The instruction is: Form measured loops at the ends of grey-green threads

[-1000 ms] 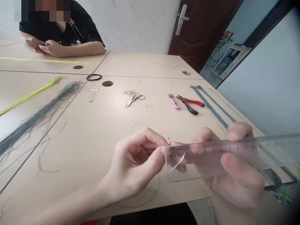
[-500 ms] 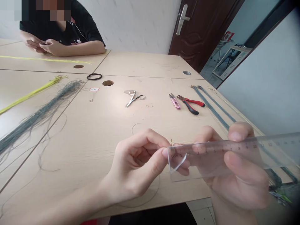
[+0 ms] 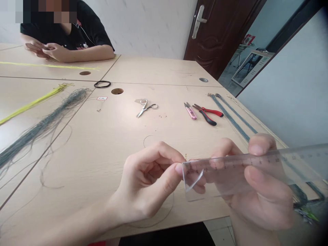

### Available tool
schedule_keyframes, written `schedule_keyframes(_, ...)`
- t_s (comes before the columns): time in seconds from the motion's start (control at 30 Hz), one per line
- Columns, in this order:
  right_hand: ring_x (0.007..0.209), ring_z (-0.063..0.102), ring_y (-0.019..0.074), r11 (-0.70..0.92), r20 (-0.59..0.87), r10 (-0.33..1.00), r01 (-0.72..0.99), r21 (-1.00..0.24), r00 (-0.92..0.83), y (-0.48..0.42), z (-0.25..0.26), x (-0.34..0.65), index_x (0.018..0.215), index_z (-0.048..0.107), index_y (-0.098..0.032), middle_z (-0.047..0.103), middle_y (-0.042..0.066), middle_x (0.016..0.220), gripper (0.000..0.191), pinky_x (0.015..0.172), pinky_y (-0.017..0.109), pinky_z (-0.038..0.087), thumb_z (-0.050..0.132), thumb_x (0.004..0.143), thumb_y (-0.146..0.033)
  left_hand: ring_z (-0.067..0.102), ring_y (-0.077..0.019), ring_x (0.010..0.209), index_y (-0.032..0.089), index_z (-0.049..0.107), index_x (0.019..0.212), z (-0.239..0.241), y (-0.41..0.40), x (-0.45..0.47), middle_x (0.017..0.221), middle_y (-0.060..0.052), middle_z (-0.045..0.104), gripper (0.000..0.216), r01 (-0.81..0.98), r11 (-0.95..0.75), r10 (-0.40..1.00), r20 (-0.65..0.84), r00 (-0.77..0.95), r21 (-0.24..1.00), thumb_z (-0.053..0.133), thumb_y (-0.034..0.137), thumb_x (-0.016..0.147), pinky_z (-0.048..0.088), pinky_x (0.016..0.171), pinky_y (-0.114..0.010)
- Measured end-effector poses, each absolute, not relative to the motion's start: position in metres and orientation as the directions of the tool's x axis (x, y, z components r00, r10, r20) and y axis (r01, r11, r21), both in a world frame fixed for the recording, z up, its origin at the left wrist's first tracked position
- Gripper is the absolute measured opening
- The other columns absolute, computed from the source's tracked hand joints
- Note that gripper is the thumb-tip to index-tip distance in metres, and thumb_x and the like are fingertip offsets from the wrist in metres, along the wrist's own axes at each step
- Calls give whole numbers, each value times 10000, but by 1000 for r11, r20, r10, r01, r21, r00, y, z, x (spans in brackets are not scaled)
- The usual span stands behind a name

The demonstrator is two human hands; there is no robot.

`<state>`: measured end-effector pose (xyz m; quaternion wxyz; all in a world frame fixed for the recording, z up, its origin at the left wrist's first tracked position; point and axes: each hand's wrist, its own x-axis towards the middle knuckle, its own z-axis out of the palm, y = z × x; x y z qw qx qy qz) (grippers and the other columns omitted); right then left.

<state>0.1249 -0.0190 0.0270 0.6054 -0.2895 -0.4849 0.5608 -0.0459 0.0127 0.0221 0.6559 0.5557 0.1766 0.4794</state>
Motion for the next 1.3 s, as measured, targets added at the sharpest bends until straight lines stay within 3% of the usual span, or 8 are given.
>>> schedule_keyframes(0.3, 901, 659, 305, 191, 281, 951, -473, -860, -127, -19, 28, 124, 894, 413, -325, 612, -27, 832, 102, 582, 440, 547, 425, 895, -224, 673, -125, 663, 181, 586, 840, 21, 13, -47, 750, 8, 686, 121, -412, -95, 821, 305, 482, 906, 488, 132, 891, 561, 643, -242)
schedule_keyframes(0.43, 834, 674, 266, 191, 243, 967, -406, -894, -81, -15, 25, 127, 850, 472, -258, 564, -23, 853, 84, 641, 457, 561, 417, 869, -197, 632, -90, 628, 173, 568, 783, 18, 25, -47, 693, 19, 667, 126, -325, -136, 888, 261, 379, 936, 503, 147, 888, 522, 624, -200)
schedule_keyframes(0.53, 577, 660, 178, 48, 59, 997, -176, -983, -57, -9, 21, 126, 759, 487, -201, 539, -24, 674, 155, 533, 325, 546, 388, 878, -211, 573, -62, 567, 166, 543, 731, 13, 37, -46, 666, 34, 628, 156, -231, -122, 943, 186, 276, 965, 511, 163, 883, 471, 574, -177)
schedule_keyframes(0.6, 497, 631, 154, -103, -109, 993, 120, -987, -47, -6, 17, 124, 757, 498, -190, 540, -27, 590, 199, 484, 272, 513, 372, 899, -252, 531, -53, 540, 164, 530, 714, 10, 43, -46, 654, 39, 605, 167, -185, -102, 959, 146, 243, 977, 510, 169, 880, 436, 548, -177)
schedule_keyframes(0.73, 455, 616, 131, -152, -261, 962, 632, -760, -83, 1, 9, 121, 683, 500, -178, 599, -4, 553, 323, 457, 224, 477, 339, 915, -335, 490, -49, 535, 158, 513, 691, 9, 48, -48, 649, 34, 589, 192, -138, -76, 967, 107, 233, 988, 493, 182, 880, 394, 536, -183)
schedule_keyframes(1.13, 377, 432, 120, 18, -58, 997, 904, -427, -47, 17, 7, 123, 498, 419, -185, 493, 5, 434, 353, 378, 254, 220, 452, 833, -291, 487, -54, 529, 152, 509, 707, 13, 45, -48, 644, 34, 578, 168, -145, -106, 949, 143, 280, 984, 481, 182, 869, 361, 521, -185)
schedule_keyframes(1.23, 450, 477, 156, 53, 46, 998, 927, -371, -39, 19, 19, 128, 529, 479, -178, 534, 31, 506, 362, 427, 273, 269, 480, 843, -358, 488, -57, 532, 148, 508, 698, 15, 44, -48, 641, 32, 576, 172, -135, -123, 946, 158, 283, 983, 473, 179, 863, 365, 528, -187)
schedule_keyframes(1.3, 611, 554, 191, 112, 130, 989, 923, -369, -68, 21, 32, 129, 690, 583, -173, 617, 61, 702, 299, 521, 293, 356, 450, 881, -361, 489, -63, 533, 147, 509, 695, 16, 44, -48, 631, 31, 572, 166, -128, -129, 942, 162, 295, 983, 470, 170, 854, 370, 535, -196)
